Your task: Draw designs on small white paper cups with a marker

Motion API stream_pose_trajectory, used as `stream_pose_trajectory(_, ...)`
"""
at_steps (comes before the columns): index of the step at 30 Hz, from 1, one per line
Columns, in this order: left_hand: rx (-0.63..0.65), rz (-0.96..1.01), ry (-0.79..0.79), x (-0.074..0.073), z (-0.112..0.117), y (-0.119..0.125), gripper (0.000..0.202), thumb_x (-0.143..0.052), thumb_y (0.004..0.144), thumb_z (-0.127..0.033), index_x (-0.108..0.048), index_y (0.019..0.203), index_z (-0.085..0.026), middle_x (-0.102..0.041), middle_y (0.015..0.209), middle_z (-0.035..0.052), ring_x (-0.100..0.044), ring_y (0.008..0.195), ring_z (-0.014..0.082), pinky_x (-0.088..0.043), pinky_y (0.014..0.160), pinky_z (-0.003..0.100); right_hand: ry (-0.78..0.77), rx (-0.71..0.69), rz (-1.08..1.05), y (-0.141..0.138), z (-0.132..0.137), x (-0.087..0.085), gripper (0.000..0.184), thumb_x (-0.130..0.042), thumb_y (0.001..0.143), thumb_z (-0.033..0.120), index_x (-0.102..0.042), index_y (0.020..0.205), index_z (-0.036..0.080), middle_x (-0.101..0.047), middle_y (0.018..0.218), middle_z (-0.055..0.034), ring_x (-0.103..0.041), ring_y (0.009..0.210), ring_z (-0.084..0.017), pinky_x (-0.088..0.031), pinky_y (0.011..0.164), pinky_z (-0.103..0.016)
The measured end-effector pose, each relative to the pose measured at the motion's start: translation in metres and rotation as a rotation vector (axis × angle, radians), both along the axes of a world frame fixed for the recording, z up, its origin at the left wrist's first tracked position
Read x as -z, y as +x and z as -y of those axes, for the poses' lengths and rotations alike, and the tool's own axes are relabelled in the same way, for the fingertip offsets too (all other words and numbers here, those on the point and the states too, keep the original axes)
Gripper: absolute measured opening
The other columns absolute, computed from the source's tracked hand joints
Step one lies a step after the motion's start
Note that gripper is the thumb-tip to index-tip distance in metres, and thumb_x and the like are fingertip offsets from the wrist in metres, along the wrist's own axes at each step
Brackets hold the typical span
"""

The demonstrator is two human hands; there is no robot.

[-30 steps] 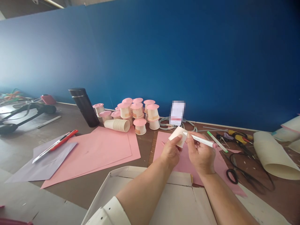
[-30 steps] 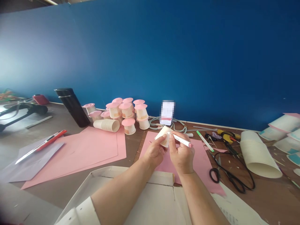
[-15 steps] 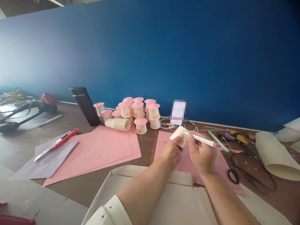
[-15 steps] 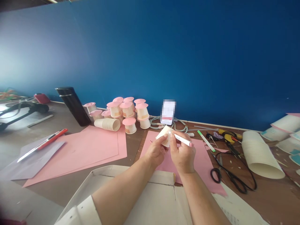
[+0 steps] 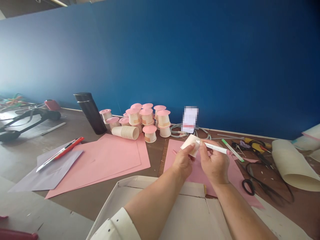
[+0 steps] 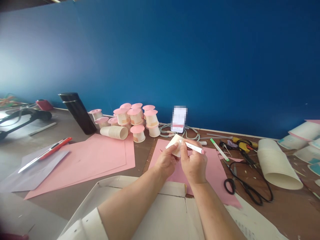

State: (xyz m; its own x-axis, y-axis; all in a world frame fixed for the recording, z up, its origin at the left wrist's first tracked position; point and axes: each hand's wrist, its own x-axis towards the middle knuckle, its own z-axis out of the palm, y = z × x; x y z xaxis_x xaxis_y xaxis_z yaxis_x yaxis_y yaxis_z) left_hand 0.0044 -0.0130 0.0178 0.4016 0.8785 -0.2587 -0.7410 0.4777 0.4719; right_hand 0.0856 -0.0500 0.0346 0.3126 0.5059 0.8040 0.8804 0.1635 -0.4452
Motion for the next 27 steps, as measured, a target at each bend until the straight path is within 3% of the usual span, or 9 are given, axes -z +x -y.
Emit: stream_pose_trajectory(27, 0.024, 0.002, -0.031, -0.0016, -0.0024, -0.001, 0.032, -0.075, 0.062, -0.023, -0.066, 0.092, -0.018, -0.069, 0.095, 0.0047, -0.062, 0.087, 0.0159, -0.042, 0.067, 0.023, -0.014, 0.026, -0.046, 0.0018, -0.0007, 0.0003, 0.028, -0.051, 0.084, 0.041, -0.065, 0.09, 0.017, -0.068, 0.077, -0.0076, -0.062, 0.067, -0.018, -0.047, 0.062, -0.028)
